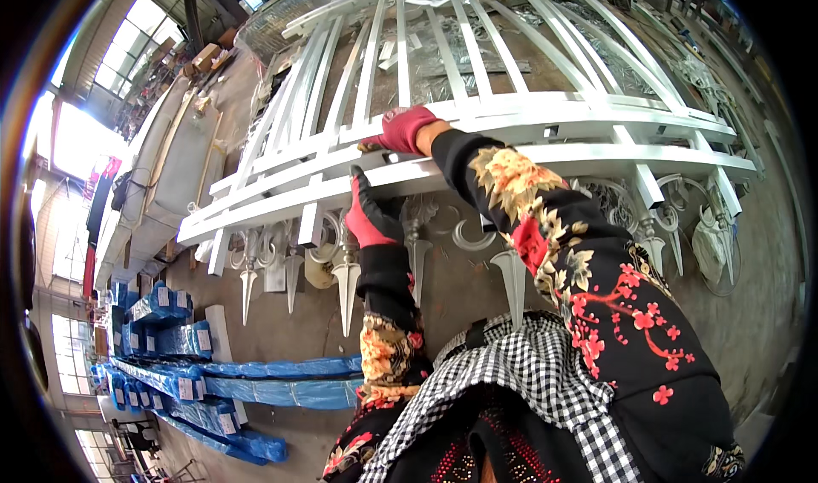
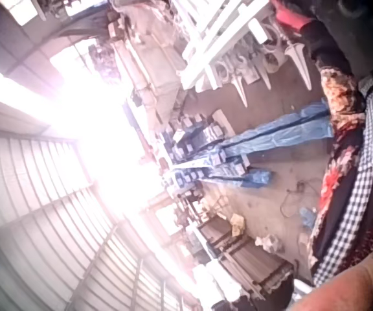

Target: The person assembles a white metal frame by hand, inserting vertical bars into horizontal supports and adjusting alignment. The person repeatedly picks up bars, positions them, and secures them within the frame structure.

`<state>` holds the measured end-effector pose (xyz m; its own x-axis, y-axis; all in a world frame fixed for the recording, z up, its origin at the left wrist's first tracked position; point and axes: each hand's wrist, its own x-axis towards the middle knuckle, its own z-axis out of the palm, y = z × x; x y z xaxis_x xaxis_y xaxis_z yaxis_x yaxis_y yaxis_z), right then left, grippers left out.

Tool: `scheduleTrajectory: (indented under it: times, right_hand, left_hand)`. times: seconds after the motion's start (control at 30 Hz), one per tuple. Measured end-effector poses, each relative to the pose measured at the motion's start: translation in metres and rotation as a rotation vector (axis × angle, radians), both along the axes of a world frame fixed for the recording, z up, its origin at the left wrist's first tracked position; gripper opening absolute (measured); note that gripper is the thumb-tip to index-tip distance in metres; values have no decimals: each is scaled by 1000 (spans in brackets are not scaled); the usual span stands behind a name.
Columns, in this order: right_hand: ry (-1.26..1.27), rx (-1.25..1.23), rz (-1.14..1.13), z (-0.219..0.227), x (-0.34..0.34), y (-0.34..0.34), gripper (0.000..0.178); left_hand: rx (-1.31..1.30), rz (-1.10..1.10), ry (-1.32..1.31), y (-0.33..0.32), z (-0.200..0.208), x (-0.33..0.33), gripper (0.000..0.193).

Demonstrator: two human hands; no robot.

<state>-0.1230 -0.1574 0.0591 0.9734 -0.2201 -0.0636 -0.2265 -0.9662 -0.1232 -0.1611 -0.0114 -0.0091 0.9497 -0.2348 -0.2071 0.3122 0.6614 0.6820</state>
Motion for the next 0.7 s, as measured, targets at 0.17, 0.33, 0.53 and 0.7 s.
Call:
scheduleTrajectory:
  times: [0.17, 0.33, 0.53, 0.7]
  right_hand:
    - [-16, 1, -99, -11, 15, -5, 78]
    - [59, -132, 15, -12, 6, 10, 77]
    - [-145, -230, 123, -40, 9, -22, 61]
    - [-465, 157, 135, -65, 11, -31, 53]
  left_hand:
    - [117, 47, -147, 10, -10, -9, 45]
    - [49, 89, -190, 16, -8, -11, 44]
    - [565, 154, -412, 3, -41, 1, 44]
    - [554, -97, -704, 5, -95, 33, 63]
